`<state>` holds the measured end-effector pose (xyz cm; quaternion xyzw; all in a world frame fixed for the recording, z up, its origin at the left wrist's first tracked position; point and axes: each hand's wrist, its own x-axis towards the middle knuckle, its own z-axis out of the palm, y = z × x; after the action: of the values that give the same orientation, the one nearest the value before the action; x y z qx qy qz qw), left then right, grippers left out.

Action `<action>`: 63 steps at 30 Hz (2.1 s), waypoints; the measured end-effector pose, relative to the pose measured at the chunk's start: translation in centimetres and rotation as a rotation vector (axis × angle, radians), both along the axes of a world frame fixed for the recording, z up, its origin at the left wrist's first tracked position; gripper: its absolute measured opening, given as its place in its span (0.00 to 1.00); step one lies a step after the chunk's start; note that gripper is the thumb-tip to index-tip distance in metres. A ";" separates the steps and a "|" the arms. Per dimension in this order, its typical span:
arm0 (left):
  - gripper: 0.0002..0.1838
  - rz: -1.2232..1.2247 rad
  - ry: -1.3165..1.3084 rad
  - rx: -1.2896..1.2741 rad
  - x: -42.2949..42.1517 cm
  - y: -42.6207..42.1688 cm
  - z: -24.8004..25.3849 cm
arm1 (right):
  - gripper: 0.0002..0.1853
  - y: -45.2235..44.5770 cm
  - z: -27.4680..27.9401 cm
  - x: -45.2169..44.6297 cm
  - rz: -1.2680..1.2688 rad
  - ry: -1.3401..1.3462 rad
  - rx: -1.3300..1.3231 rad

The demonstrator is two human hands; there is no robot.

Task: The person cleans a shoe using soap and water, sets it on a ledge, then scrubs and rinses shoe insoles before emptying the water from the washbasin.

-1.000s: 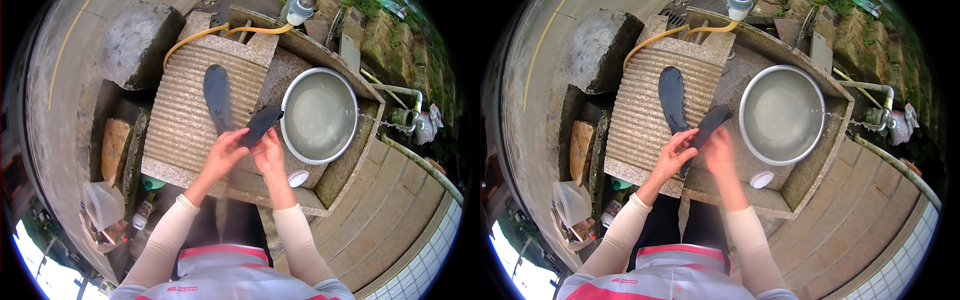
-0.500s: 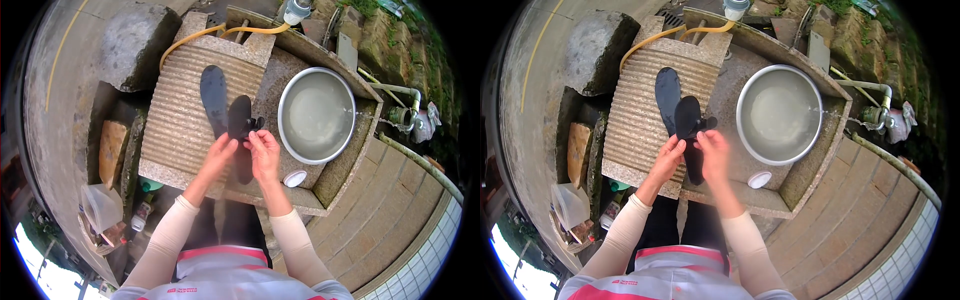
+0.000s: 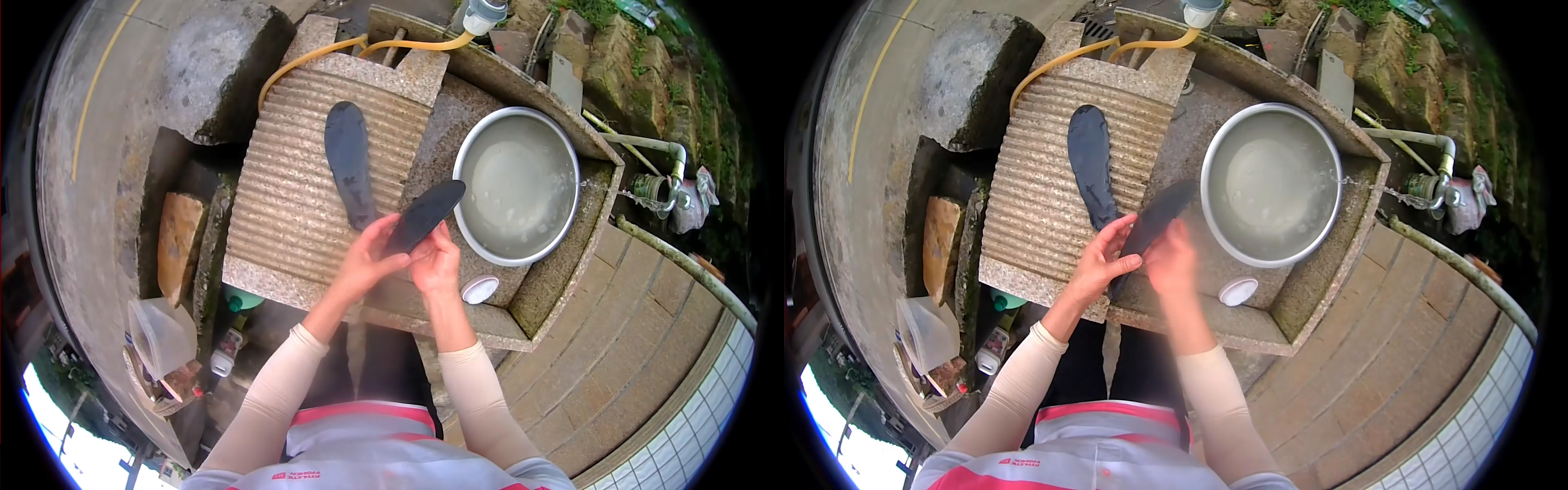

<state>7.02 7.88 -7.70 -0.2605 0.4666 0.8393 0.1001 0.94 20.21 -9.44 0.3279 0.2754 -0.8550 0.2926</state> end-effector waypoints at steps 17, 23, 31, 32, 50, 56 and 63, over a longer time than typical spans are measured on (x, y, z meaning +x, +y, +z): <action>0.25 -0.019 -0.489 -1.247 -4.4 -5.6 -5.2 | 0.17 3.0 -1.1 0.7 -0.070 -0.059 -0.127; 0.13 0.403 -0.242 -0.369 -1.7 -6.4 -7.4 | 0.17 3.6 -0.7 0.8 -0.026 -0.025 -0.132; 0.10 0.580 0.083 1.204 0.2 -5.2 -2.8 | 0.19 3.6 0.4 0.4 -0.009 -0.019 -0.121; 0.10 0.536 0.156 1.296 0.4 -4.9 -2.8 | 0.19 3.5 0.5 0.4 -0.014 -0.016 -0.119; 0.07 0.528 -0.197 0.038 1.4 -5.8 -2.9 | 0.19 3.1 0.8 0.6 0.013 -0.022 -0.125; 0.24 0.280 -0.370 -0.868 3.6 -8.0 -4.6 | 0.18 3.6 -0.1 1.5 0.033 0.090 -0.066; 0.48 -0.137 0.116 -0.582 1.8 -0.1 8.1 | 0.13 -0.2 6.1 2.8 0.302 0.374 0.383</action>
<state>8.79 7.82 0.36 -0.1980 0.7090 0.6749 0.0509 3.78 19.98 -3.38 0.1693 0.5261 -0.7800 0.2935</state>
